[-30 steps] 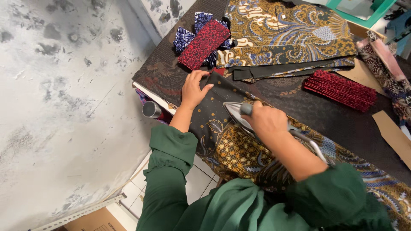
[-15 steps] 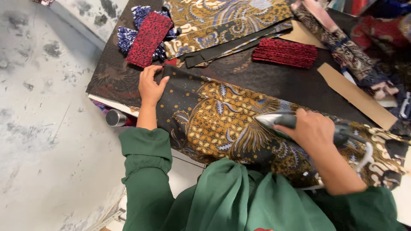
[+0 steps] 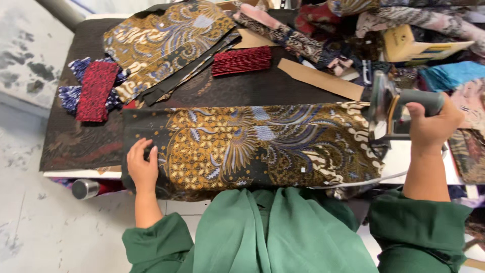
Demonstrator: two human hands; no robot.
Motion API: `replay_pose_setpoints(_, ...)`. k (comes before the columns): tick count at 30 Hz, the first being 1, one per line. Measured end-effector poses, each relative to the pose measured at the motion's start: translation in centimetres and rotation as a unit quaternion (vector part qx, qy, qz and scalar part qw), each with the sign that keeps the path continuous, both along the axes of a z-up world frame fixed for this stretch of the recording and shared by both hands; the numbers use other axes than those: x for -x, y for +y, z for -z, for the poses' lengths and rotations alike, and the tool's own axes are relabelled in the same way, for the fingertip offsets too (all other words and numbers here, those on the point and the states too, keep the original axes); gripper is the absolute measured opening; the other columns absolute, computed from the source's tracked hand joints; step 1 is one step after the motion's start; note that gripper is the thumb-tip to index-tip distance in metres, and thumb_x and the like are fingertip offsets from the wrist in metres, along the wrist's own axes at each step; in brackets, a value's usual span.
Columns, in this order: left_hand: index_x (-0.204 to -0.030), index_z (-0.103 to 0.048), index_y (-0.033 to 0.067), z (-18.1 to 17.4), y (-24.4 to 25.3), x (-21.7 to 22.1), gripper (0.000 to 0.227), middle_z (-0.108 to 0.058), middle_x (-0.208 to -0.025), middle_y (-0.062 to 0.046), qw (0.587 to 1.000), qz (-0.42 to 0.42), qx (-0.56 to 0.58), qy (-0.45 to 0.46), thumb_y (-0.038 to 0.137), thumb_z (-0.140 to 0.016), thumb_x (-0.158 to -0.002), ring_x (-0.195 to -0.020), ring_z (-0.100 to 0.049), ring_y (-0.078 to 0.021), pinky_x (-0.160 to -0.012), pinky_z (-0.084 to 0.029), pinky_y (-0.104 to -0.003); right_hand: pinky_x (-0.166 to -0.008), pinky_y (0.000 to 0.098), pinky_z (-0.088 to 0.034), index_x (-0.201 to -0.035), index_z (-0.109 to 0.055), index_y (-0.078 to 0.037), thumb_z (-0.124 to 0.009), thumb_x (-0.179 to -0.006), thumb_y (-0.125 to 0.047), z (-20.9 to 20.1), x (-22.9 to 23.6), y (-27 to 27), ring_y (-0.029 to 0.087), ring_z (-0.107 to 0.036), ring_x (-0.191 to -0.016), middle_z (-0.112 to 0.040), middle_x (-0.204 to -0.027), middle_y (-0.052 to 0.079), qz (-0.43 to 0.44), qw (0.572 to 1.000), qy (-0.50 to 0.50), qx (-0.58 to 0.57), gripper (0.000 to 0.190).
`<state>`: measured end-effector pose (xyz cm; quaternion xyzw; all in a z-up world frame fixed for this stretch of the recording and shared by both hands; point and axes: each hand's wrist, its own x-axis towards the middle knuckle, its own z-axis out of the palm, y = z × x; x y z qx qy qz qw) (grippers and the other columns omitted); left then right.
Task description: The person irons a patterned fabric on a table using a steam iron, repeatedly smoothing and folding the material. After ironing, the person folds the fabric and places it on a stack, then picks up a blue folded cloth.
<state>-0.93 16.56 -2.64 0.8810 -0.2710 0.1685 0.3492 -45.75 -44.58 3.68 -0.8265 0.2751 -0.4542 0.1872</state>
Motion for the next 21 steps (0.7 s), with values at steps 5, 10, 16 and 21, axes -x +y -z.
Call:
replay_pose_setpoints(5,-0.118,-0.071,0.0098,0.6,-2.3,1.9,0.023,-0.068,-0.133,-0.010,0.997,-0.013,-0.046,-0.067,0.017,-0.071,-0.097,-0.130,-0.060,-0.0327,-0.113,-0.040,-0.048,-0.083,0.0269,-0.053,-0.107,-0.068,0.006,-0.072,-0.103,-0.062,4.1,6.1,-5.6,0.015,-0.064,-0.087,-0.073,-0.100,0.007,0.030,0.991,-0.129,0.000,0.068)
replay_pose_setpoints(10,-0.129,-0.071,0.0123,0.8,-4.3,-0.7,0.026,-0.069,-0.139,-0.009,0.989,0.025,-0.118,-0.081,0.016,-0.066,-0.104,-0.134,-0.060,-0.0310,-0.116,-0.035,-0.052,-0.057,0.0286,-0.037,-0.102,-0.062,0.001,-0.074,-0.098,-0.063,6.0,7.0,-6.0,0.011,-0.053,-0.063,-0.063,-0.079,0.004,0.074,0.921,-0.361,-0.128,0.065)
replay_pose_setpoints(16,-0.121,-0.074,0.0172,-1.3,-5.1,-2.9,0.021,-0.072,-0.118,-0.004,0.967,0.047,-0.225,-0.110,0.021,-0.071,-0.100,-0.118,-0.065,-0.0253,-0.115,-0.041,-0.048,-0.071,0.0323,-0.049,-0.104,-0.054,0.001,-0.070,-0.105,-0.055,8.3,7.1,-5.2,0.017,-0.060,-0.077,-0.062,-0.091,0.008,0.042,0.847,-0.489,-0.201,0.058)
replay_pose_setpoints(21,-0.101,-0.075,0.0185,-2.4,-4.6,-4.9,0.019,-0.072,-0.100,-0.001,0.945,0.089,-0.294,-0.115,0.032,-0.079,-0.089,-0.102,-0.067,-0.0247,-0.094,-0.048,-0.040,-0.084,0.0405,-0.057,-0.133,-0.043,0.000,-0.075,-0.094,-0.034,8.1,6.8,-0.7,0.025,-0.069,-0.093,-0.061,-0.120,0.011,0.192,0.877,-0.410,-0.164,0.060)
